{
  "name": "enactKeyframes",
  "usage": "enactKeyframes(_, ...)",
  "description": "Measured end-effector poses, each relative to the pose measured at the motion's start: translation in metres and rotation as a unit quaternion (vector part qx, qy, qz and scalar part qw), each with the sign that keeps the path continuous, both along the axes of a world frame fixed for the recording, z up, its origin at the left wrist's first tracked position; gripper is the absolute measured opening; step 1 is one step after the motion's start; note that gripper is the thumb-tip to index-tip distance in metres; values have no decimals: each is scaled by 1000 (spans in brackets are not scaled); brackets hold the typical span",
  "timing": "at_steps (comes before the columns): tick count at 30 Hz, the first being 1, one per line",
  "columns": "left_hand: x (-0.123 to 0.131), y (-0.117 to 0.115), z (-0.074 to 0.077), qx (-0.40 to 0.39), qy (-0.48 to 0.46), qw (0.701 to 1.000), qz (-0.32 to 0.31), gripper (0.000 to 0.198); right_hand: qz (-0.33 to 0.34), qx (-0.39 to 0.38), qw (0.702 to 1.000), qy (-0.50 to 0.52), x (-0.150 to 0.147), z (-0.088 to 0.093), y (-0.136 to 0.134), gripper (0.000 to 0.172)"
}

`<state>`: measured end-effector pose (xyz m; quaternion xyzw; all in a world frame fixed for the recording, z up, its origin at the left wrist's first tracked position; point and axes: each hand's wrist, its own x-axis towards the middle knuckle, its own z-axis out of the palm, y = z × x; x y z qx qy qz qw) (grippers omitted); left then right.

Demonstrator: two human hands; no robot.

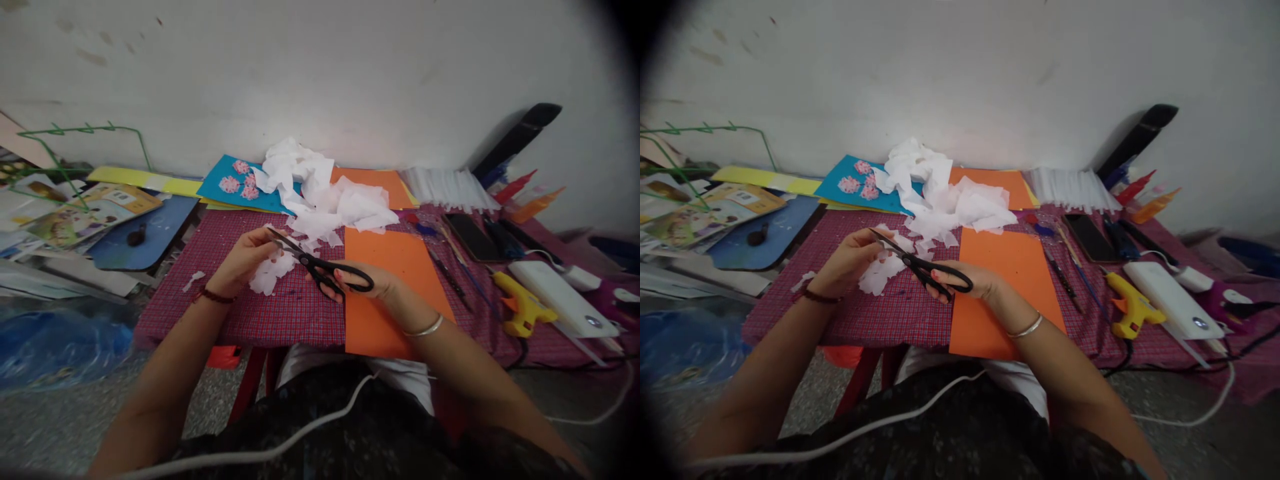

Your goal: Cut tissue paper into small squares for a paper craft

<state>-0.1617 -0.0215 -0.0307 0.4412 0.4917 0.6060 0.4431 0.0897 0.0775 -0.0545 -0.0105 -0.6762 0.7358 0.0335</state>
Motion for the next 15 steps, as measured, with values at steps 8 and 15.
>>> enactKeyframes(8, -10, 0, 6, 5, 31, 991, 131, 8, -132, -77, 984, 89, 30, 29, 19, 67)
enactKeyframes(15, -24, -6, 5, -22, 311, 938, 155, 15, -179, -64, 977, 102, 46, 33, 32, 71)
